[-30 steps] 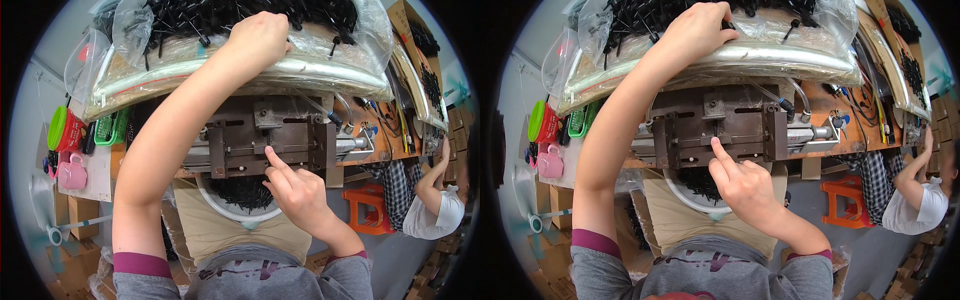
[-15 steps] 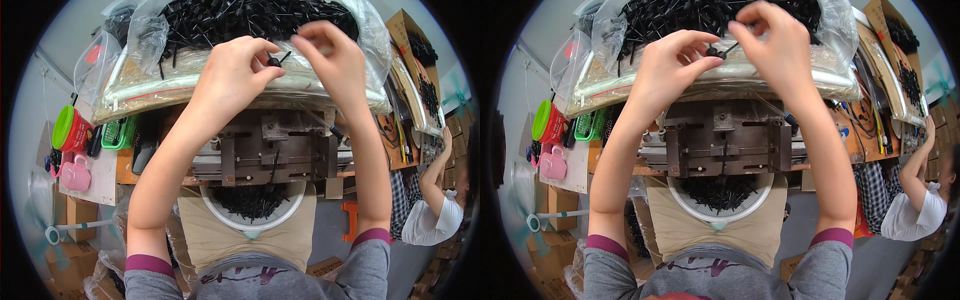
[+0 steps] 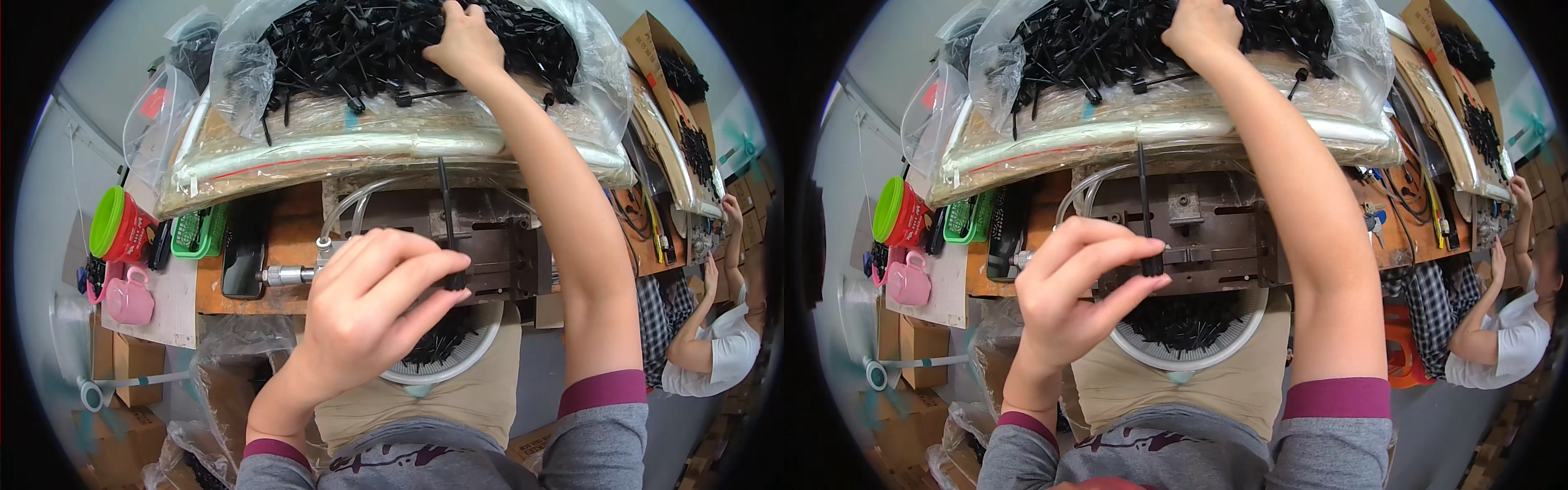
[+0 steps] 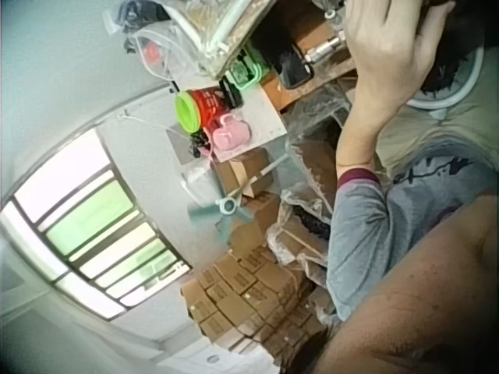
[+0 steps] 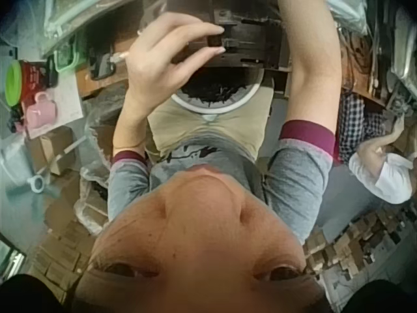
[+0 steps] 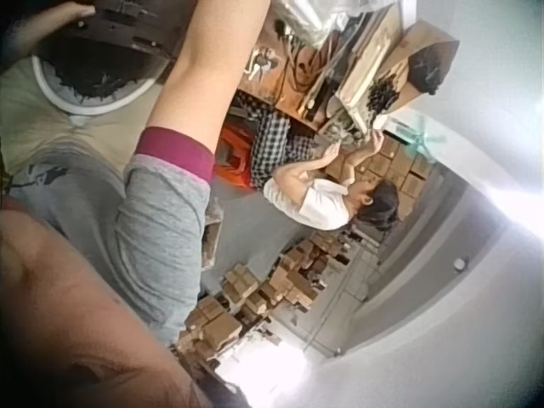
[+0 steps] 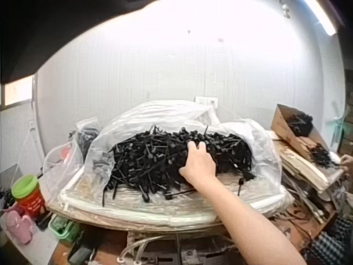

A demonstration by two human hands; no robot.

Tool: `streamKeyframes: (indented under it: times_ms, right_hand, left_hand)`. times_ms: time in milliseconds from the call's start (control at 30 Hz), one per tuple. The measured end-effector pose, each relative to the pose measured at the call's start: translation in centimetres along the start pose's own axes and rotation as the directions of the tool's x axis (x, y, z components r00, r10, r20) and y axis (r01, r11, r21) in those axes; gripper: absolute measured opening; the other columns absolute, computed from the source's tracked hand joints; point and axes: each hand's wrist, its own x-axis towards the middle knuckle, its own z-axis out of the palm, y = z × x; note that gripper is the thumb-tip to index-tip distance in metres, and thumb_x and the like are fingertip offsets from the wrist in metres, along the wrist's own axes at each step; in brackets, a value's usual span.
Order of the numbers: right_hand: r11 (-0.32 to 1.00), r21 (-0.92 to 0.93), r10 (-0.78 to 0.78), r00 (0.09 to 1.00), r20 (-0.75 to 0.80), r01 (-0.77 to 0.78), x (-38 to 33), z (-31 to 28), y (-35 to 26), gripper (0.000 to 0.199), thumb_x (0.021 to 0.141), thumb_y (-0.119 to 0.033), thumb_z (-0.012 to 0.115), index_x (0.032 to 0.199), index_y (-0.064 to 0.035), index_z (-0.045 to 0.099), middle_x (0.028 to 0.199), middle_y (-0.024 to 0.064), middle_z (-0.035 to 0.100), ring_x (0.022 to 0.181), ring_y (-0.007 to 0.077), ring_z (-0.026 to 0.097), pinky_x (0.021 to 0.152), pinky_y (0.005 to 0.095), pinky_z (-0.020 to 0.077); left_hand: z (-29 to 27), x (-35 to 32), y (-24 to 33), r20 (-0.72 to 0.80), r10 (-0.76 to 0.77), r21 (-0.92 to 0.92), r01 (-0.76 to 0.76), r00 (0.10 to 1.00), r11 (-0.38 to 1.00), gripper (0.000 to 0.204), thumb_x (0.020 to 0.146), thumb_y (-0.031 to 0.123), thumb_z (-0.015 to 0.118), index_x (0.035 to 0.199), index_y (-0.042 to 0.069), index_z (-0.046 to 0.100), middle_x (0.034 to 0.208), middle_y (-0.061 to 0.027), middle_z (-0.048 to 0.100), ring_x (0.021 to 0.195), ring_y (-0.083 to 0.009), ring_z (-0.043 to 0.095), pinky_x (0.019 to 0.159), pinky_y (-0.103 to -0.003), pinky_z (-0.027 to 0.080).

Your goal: Assembling small plastic components onto black cables using a pneumatic workbench fixture.

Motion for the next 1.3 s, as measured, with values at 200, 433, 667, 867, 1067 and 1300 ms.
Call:
streamKeyframes:
  times_ms: [200,433,667,867,1067,1300]
  right_hand:
    - [0.944,0.034,-0.324,0.943,-0.077,0.327,0.4,-0.4,6.9,0.06,0.069,-0.014,0.079,0.125,-0.0064,0.058,0.111,0.0152,0.063,0.107,0.0324,0.062,0.091,0.0403,0.0506]
    - [0.852,0.173,-0.514,0.852,0.101,0.494,-2.8,-4.7,9.1,0.045,0.071,-0.005,0.075,0.113,-0.0044,0.061,0.105,0.0089,0.062,0.094,0.0271,0.062,0.087,0.0355,0.0499]
    - [0.79,0.022,-0.611,0.785,0.107,0.612,-6.1,-7.3,8.0,0.037,0.071,-0.018,0.083,0.105,-0.0091,0.07,0.112,0.004,0.063,0.108,0.0266,0.061,0.09,0.0372,0.0526]
    - [0.671,-0.235,-0.724,0.69,-0.002,0.703,-7.7,-7.7,7.2,0.019,0.075,-0.018,0.08,0.09,-0.0103,0.075,0.103,-0.0008,0.062,0.097,0.0195,0.062,0.077,0.0343,0.0553]
    - [0.843,0.088,-0.52,0.845,-0.12,0.531,-7.4,-8.7,8.0,0.015,0.083,-0.018,0.075,0.094,-0.0085,0.075,0.086,0.0028,0.063,0.074,0.0188,0.065,0.068,0.0304,0.0537]
    - [0.586,0.81,-0.128,0.985,0.119,-0.022,-10.2,-11.4,7.7,0.03,0.1,-0.023,0.059,0.107,0.0044,0.068,0.099,0.0129,0.072,0.08,0.0157,0.071,0.072,0.0252,0.0566]
  left_hand:
    - [1.1,-2.2,0.0,0.049,-0.044,-0.048,0.046,0.998,0.998,0.033,0.065,0.004,0.086,0.096,0.006,0.075,0.087,-0.0067,0.067,0.078,-0.0204,0.064,0.065,-0.032,0.051]
    - [3.3,-5.2,0.9,0.144,-0.069,-0.123,0.087,0.987,0.989,0.028,0.071,0.002,0.082,0.098,0.0,0.072,0.123,-0.0171,0.063,0.097,-0.0265,0.067,0.08,-0.035,0.058]
    - [6.1,-7.4,0.4,0.172,-0.104,0.179,0.072,0.98,0.981,0.027,0.074,0.007,0.077,0.098,0.0,0.068,0.13,-0.0197,0.061,0.094,-0.03,0.068,0.085,-0.036,0.057]
    - [7.1,-6.6,0.0,0.203,-0.058,0.295,-0.004,0.978,0.956,0.025,0.073,0.007,0.077,0.095,0.001,0.067,0.13,-0.0189,0.063,0.081,-0.0277,0.069,0.078,-0.035,0.057]
    - [6.8,-6.2,0.1,0.246,-0.132,0.294,0.055,0.96,0.954,0.024,0.072,0.008,0.079,0.092,0.003,0.067,0.13,-0.0168,0.064,0.066,-0.0238,0.067,0.066,-0.031,0.055]
    - [5.5,-5.0,1.0,0.203,-0.218,0.044,0.213,0.955,0.976,0.046,0.074,0.014,0.084,0.114,0.003,0.065,0.132,-0.0172,0.062,0.072,-0.0193,0.07,0.067,-0.028,0.057]
